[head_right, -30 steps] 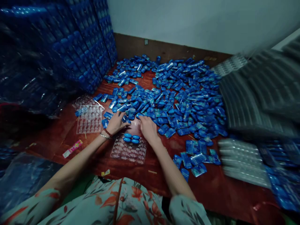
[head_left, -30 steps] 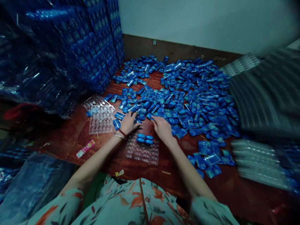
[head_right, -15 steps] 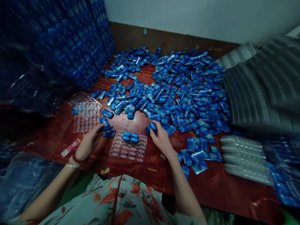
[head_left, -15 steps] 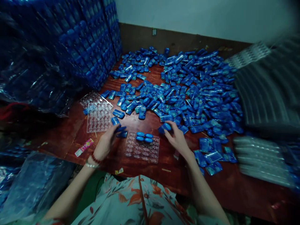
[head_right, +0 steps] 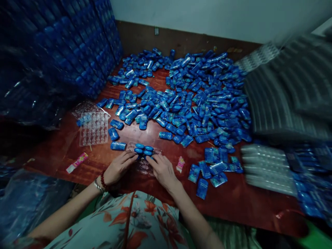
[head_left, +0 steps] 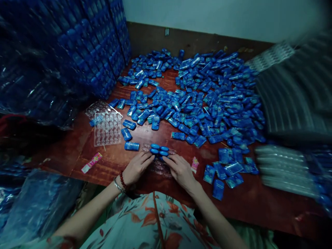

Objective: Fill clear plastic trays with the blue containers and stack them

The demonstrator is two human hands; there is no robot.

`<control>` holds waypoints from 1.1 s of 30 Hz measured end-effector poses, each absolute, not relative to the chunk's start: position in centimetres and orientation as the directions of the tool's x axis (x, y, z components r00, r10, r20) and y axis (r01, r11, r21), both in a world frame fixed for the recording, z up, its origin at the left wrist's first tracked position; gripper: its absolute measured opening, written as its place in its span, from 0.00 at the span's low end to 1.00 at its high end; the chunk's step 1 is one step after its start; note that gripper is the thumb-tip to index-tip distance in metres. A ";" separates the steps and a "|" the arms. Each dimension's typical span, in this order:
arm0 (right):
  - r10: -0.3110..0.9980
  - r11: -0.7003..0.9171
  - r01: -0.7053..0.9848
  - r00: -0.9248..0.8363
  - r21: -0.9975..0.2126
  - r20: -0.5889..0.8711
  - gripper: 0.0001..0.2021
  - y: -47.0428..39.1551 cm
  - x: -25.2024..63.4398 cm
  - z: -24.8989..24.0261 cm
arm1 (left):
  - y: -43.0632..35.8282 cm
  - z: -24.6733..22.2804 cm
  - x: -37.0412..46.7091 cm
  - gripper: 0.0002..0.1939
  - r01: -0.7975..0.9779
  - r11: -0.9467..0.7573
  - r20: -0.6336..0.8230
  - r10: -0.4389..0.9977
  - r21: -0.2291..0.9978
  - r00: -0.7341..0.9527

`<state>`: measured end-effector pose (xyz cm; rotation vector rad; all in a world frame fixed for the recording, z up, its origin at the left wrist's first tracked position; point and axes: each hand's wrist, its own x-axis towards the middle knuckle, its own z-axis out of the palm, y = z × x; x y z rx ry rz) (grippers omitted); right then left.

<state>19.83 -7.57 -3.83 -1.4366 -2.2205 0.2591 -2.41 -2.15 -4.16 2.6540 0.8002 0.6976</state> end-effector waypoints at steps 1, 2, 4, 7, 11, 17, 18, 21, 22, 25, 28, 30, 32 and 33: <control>0.893 0.443 0.819 -0.365 -0.366 0.265 0.18 -7.3 19.8 -3.3 | -2.0 -4.0 -2.3 0.17 0.439 -0.820 0.343 0.559 0.368 0.755; 0.888 0.454 0.826 -0.391 -0.333 0.242 0.18 -7.0 19.6 -2.7 | -1.9 -3.8 -2.2 0.17 0.429 -0.835 0.319 0.534 0.344 0.783; 0.877 0.478 0.833 -0.436 -0.278 0.203 0.17 -6.5 19.0 -1.9 | -1.6 -3.3 -1.8 0.16 0.401 -0.862 0.272 0.485 0.312 0.831; 0.864 0.503 0.836 -0.478 -0.219 0.161 0.14 -6.1 17.9 -1.5 | -1.0 -2.8 -1.3 0.14 0.379 -0.869 0.209 0.455 0.319 0.866; 0.880 0.469 0.858 -0.431 -0.210 0.202 0.15 -6.9 17.2 -2.5 | -1.1 -3.2 -1.4 0.14 0.379 -0.858 0.240 0.472 0.347 0.848; 0.891 0.359 0.787 -0.128 -0.503 0.436 0.21 -8.3 18.7 -4.3 | -1.3 -4.6 -3.7 0.18 0.574 -0.687 0.409 0.727 0.446 0.552; 0.899 0.290 0.786 -0.028 -0.546 0.436 0.20 -7.7 19.3 -4.5 | -0.9 -4.7 -4.2 0.17 0.652 -0.586 0.403 0.808 0.481 0.429; 0.918 0.063 0.843 0.161 -0.534 0.363 0.17 -4.4 21.9 -5.0 | 0.8 -5.4 -6.0 0.17 0.842 -0.272 0.318 0.940 0.467 0.127; 0.933 0.020 0.876 0.157 -0.481 0.325 0.17 -3.1 22.7 -5.1 | 1.4 -5.7 -6.5 0.20 0.877 -0.205 0.275 0.957 0.434 0.088; 0.983 0.039 0.965 0.009 -0.258 0.183 0.19 -0.2 24.6 -5.5 | 2.4 -6.6 -7.3 0.22 0.915 -0.143 0.181 0.980 0.378 0.079; 0.992 0.086 0.990 -0.075 -0.109 0.102 0.16 0.4 25.0 -5.7 | 2.4 -7.3 -7.3 0.19 0.890 -0.207 0.187 0.972 0.406 0.141; 0.992 0.068 0.993 -0.058 -0.096 0.110 0.14 -0.4 24.9 -5.9 | 2.1 -7.6 -7.2 0.18 0.864 -0.240 0.211 0.964 0.443 0.160; 0.988 0.063 0.982 -0.036 -0.179 0.150 0.14 -1.9 24.8 -6.3 | 1.6 -7.9 -7.2 0.16 0.842 -0.229 0.223 0.966 0.488 0.134; 0.982 0.068 0.962 -0.019 -0.264 0.186 0.14 -2.9 24.8 -6.6 | 1.3 -8.1 -7.2 0.16 0.831 -0.216 0.224 0.968 0.513 0.113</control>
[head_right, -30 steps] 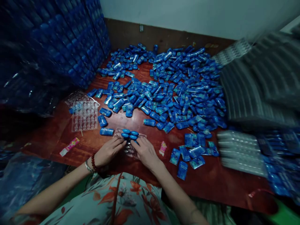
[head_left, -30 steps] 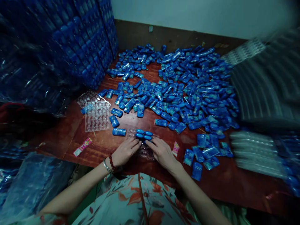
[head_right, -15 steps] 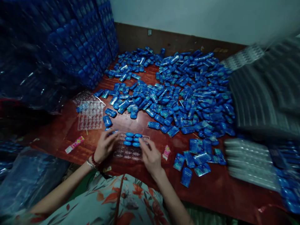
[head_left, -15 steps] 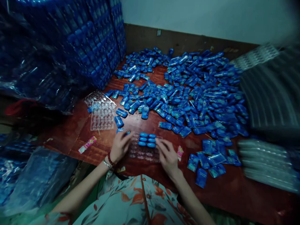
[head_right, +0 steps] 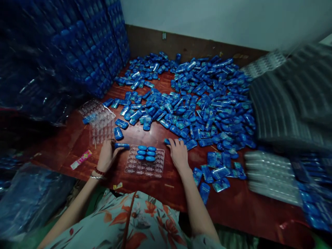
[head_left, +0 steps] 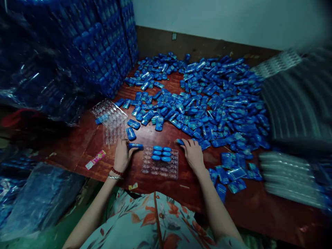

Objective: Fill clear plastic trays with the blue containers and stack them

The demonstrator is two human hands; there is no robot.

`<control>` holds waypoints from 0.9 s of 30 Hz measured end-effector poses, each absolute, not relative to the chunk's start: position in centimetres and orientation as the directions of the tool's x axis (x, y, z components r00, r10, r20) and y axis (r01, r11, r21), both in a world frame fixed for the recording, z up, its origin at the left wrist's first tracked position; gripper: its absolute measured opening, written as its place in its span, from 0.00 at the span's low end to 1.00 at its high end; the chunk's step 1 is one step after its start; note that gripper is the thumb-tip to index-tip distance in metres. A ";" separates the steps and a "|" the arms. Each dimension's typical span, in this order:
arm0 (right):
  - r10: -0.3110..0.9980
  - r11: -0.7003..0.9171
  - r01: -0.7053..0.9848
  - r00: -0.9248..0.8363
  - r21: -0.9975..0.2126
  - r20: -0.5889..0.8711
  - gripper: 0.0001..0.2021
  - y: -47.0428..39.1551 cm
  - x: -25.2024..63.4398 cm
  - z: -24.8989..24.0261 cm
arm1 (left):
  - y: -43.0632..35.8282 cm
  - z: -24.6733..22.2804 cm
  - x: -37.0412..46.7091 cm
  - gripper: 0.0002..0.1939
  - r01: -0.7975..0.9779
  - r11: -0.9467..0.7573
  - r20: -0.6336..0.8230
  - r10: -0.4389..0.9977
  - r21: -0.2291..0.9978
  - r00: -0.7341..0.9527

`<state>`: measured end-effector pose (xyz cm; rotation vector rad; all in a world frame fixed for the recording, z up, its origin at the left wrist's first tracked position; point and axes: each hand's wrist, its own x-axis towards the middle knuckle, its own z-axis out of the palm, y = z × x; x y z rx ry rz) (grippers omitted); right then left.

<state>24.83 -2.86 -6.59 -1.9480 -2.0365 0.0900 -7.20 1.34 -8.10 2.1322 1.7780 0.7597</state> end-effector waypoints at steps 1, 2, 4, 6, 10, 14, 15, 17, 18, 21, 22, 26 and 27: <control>0.973 0.069 0.927 0.018 -0.368 0.228 0.14 -3.9 24.8 -6.8 | 1.1 -8.2 -7.2 0.15 0.819 -0.203 0.220 0.971 0.537 0.096; 0.960 0.054 0.873 0.088 -0.484 0.266 0.14 -5.0 24.7 -7.0 | 0.7 -8.3 -7.3 0.14 0.806 -0.190 0.215 0.973 0.561 0.080; 0.921 -0.007 0.712 0.279 -0.702 0.273 0.14 -7.3 24.4 -7.0 | -0.1 -8.2 -7.4 0.14 0.776 -0.162 0.213 0.976 0.610 0.037; 0.911 -0.046 0.562 0.363 -0.826 0.196 0.13 -9.4 23.9 -6.4 | -1.3 -7.7 -7.6 0.15 0.739 -0.139 0.248 0.968 0.659 -0.039; 0.988 0.065 0.565 0.078 -0.822 0.131 0.08 -11.5 22.6 -4.2 | -4.3 -5.9 -7.8 0.12 0.677 -0.299 0.404 0.915 0.672 0.003; 0.986 0.165 0.652 -0.090 -0.740 0.141 0.18 -11.3 21.5 -3.5 | -6.8 -5.1 -6.4 0.14 0.602 -0.526 0.412 0.849 0.601 0.330; 0.980 0.195 0.668 -0.109 -0.719 0.164 0.19 -11.1 21.2 -3.6 | -7.1 -5.1 -5.8 0.16 0.578 -0.558 0.402 0.830 0.595 0.387; 0.959 0.281 0.696 -0.168 -0.661 0.230 0.19 -10.7 20.8 -4.0 | -7.2 -5.4 -4.7 0.18 0.541 -0.601 0.405 0.798 0.588 0.446; 0.944 0.327 0.713 -0.208 -0.620 0.258 0.18 -10.6 20.7 -4.1 | -7.0 -5.5 -4.2 0.18 0.533 -0.614 0.413 0.788 0.582 0.456; 0.902 0.430 0.769 -0.342 -0.474 0.265 0.18 -10.2 20.2 -3.8 | -6.2 -5.5 -3.2 0.18 0.534 -0.653 0.425 0.757 0.537 0.497; 0.897 0.442 0.786 -0.369 -0.432 0.246 0.19 -10.1 20.0 -3.5 | -5.9 -5.4 -3.0 0.18 0.537 -0.674 0.422 0.738 0.508 0.527; 0.890 0.455 0.845 -0.424 -0.280 0.167 0.16 -9.4 19.3 -2.3 | -4.9 -3.9 -2.3 0.16 0.538 -0.764 0.346 0.643 0.356 0.683; 0.888 0.459 0.856 -0.431 -0.238 0.160 0.15 -9.2 19.1 -2.1 | -4.6 -3.5 -2.1 0.15 0.536 -0.777 0.306 0.625 0.329 0.718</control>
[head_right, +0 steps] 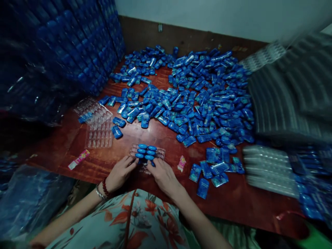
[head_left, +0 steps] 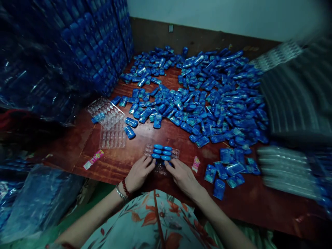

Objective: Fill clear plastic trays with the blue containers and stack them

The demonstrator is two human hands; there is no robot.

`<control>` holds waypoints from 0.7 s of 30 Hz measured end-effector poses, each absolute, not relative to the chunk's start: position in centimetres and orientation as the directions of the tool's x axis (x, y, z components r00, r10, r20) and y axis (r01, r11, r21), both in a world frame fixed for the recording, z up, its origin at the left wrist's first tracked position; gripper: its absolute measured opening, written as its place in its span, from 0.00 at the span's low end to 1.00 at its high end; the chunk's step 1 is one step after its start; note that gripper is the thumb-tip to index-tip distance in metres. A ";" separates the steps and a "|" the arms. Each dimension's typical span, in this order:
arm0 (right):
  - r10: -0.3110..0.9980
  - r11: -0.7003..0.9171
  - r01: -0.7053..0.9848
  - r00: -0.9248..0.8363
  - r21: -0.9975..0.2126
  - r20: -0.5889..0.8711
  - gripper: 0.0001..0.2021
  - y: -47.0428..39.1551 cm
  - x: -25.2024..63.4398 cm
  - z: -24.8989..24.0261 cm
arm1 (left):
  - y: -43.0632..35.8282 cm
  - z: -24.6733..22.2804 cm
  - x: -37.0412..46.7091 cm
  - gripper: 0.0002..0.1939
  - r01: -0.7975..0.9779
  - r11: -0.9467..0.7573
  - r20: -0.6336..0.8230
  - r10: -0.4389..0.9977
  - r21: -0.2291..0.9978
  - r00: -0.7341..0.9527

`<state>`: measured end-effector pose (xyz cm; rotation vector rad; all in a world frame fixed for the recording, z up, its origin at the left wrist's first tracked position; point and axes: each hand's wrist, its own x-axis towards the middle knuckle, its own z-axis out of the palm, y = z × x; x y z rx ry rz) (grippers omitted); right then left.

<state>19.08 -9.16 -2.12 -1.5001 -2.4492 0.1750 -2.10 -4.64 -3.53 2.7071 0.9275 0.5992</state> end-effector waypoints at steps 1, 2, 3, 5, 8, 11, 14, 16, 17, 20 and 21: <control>0.886 0.460 0.866 -0.435 -0.198 0.160 0.14 -9.0 18.9 -2.0 | -4.4 -3.2 -1.9 0.14 0.535 -0.787 0.262 0.611 0.307 0.747; 0.885 0.459 0.874 -0.434 -0.162 0.166 0.13 -8.9 18.7 -1.8 | -4.2 -2.9 -1.8 0.13 0.533 -0.796 0.218 0.596 0.288 0.772; 0.885 0.456 0.880 -0.431 -0.132 0.176 0.13 -8.8 18.4 -1.8 | -4.0 -2.7 -1.6 0.12 0.531 -0.804 0.182 0.584 0.268 0.791; 0.878 0.454 0.888 -0.432 -0.076 0.207 0.13 -8.9 17.9 -1.7 | -3.6 -2.5 -1.5 0.12 0.524 -0.820 0.142 0.561 0.228 0.815; 0.852 0.472 0.882 -0.456 0.000 0.257 0.13 -9.0 17.0 -1.6 | -3.4 -2.7 -1.6 0.14 0.493 -0.846 0.134 0.523 0.201 0.842; 0.848 0.476 0.879 -0.463 0.013 0.257 0.12 -8.9 16.7 -1.6 | -3.5 -2.9 -1.7 0.15 0.473 -0.861 0.129 0.498 0.186 0.857; 0.849 0.479 0.878 -0.460 -0.012 0.259 0.13 -8.8 16.9 -1.9 | -3.6 -3.0 -1.3 0.16 0.454 -0.876 0.099 0.472 0.165 0.876; 0.850 0.472 0.881 -0.445 -0.032 0.282 0.15 -9.1 17.1 -2.4 | -3.6 -3.0 -1.0 0.15 0.438 -0.885 0.061 0.452 0.157 0.890; 0.857 0.455 0.889 -0.422 -0.049 0.295 0.15 -9.3 17.1 -2.7 | -3.6 -3.0 -1.0 0.14 0.431 -0.889 0.051 0.443 0.153 0.895; 0.890 0.383 0.914 -0.327 -0.132 0.319 0.17 -10.2 17.3 -3.2 | -3.6 -3.3 -1.4 0.16 0.411 -0.900 0.107 0.427 0.144 0.898; 0.896 0.364 0.917 -0.297 -0.164 0.330 0.18 -10.4 17.6 -3.2 | -3.5 -3.4 -1.7 0.18 0.400 -0.905 0.154 0.420 0.148 0.894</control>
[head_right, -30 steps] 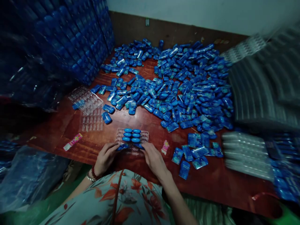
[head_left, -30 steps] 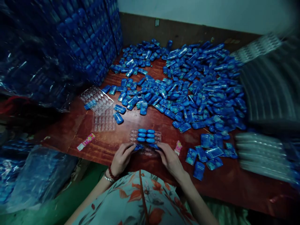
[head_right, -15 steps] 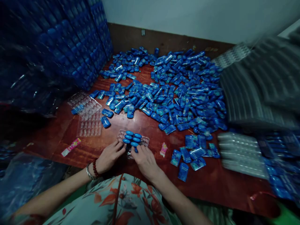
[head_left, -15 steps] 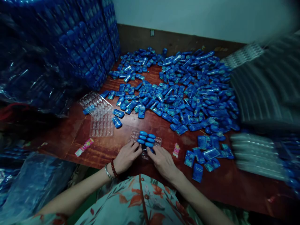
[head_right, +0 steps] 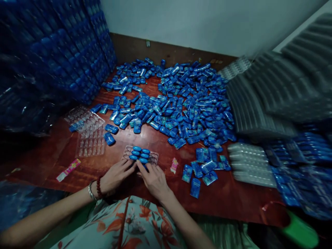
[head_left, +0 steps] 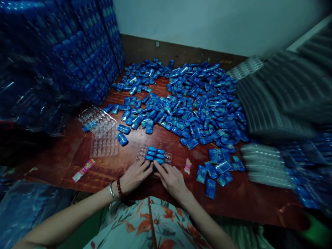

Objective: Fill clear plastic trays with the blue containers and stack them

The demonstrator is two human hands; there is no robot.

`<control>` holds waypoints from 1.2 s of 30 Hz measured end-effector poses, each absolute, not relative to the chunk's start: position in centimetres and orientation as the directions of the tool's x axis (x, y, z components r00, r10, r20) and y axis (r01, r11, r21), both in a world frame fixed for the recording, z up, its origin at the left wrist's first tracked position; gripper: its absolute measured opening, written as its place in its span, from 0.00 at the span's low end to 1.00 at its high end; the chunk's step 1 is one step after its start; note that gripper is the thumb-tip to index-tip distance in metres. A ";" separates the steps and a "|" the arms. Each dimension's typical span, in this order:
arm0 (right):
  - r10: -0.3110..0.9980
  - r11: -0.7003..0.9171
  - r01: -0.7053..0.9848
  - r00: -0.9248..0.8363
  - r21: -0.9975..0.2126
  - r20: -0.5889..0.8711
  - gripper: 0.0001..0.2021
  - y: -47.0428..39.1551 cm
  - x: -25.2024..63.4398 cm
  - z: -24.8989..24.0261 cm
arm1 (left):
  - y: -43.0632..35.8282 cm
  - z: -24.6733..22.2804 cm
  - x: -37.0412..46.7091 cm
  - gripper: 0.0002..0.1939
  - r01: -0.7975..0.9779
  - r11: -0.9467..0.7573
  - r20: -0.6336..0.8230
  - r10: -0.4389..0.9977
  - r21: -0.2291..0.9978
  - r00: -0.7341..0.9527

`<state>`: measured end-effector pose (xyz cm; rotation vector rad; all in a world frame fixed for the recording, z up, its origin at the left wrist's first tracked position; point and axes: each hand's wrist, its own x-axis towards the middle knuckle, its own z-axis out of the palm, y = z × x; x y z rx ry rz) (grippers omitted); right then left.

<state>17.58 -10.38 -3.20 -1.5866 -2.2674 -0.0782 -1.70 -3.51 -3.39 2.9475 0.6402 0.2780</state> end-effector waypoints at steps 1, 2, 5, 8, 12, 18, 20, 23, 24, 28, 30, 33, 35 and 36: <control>0.899 0.347 0.917 -0.266 -0.196 0.347 0.20 -10.4 18.1 -3.1 | -3.3 -3.5 -2.0 0.19 0.392 -0.906 0.213 0.419 0.157 0.883; 0.899 0.326 0.919 -0.229 -0.223 0.373 0.21 -10.2 18.8 -3.0 | -2.9 -3.5 -2.3 0.21 0.393 -0.903 0.281 0.427 0.173 0.859; 0.907 0.146 0.953 -0.021 -0.266 0.421 0.20 -7.8 22.4 -2.6 | 0.0 -3.4 -2.1 0.20 0.467 -0.837 0.437 0.547 0.285 0.714; 0.937 -0.122 0.975 0.174 -0.184 0.302 0.22 -3.1 26.5 -2.7 | 5.2 -3.2 0.3 0.17 0.622 -0.663 0.393 0.748 0.417 0.534; 0.982 -0.156 0.983 0.165 -0.097 0.096 0.21 1.8 29.3 -3.7 | 10.9 -3.7 4.6 0.26 0.781 -0.521 0.145 0.851 0.345 0.504; 0.899 -0.026 0.861 0.243 -0.509 0.365 0.15 -2.1 28.7 -4.9 | 10.3 -6.0 3.9 0.26 0.639 -0.545 0.176 0.818 0.543 0.548; 0.845 -0.042 0.745 0.382 -0.666 0.374 0.15 -5.8 27.4 -4.6 | 8.2 -6.2 1.2 0.25 0.590 -0.480 0.213 0.859 0.650 0.465; 0.879 -0.046 0.582 0.410 -0.812 0.244 0.14 -11.2 24.1 -4.0 | 3.7 -5.2 -3.6 0.18 0.576 -0.367 0.196 0.920 0.731 0.338; 0.903 -0.008 0.563 0.360 -0.827 0.236 0.12 -12.6 22.8 -3.9 | 2.0 -4.7 -4.9 0.15 0.569 -0.366 0.190 0.919 0.737 0.345; 0.936 0.197 0.589 0.124 -0.783 0.328 0.14 -15.1 18.6 -4.7 | -3.6 -3.3 -7.4 0.12 0.604 -0.468 0.200 0.866 0.645 0.458; 0.926 0.281 0.656 0.009 -0.701 0.379 0.19 -14.7 17.9 -5.4 | -5.1 -3.5 -6.9 0.17 0.620 -0.557 0.229 0.817 0.553 0.529; 0.894 0.390 0.749 -0.168 -0.536 0.416 0.21 -13.1 18.2 -5.6 | -5.7 -4.3 -5.2 0.22 0.616 -0.648 0.276 0.756 0.449 0.594; 0.882 0.430 0.794 -0.266 -0.430 0.390 0.21 -12.0 18.5 -4.9 | -5.4 -4.7 -4.2 0.21 0.585 -0.711 0.310 0.700 0.391 0.644; 0.879 0.440 0.816 -0.307 -0.375 0.365 0.20 -11.6 18.5 -4.4 | -5.2 -4.8 -3.9 0.20 0.558 -0.750 0.325 0.659 0.355 0.679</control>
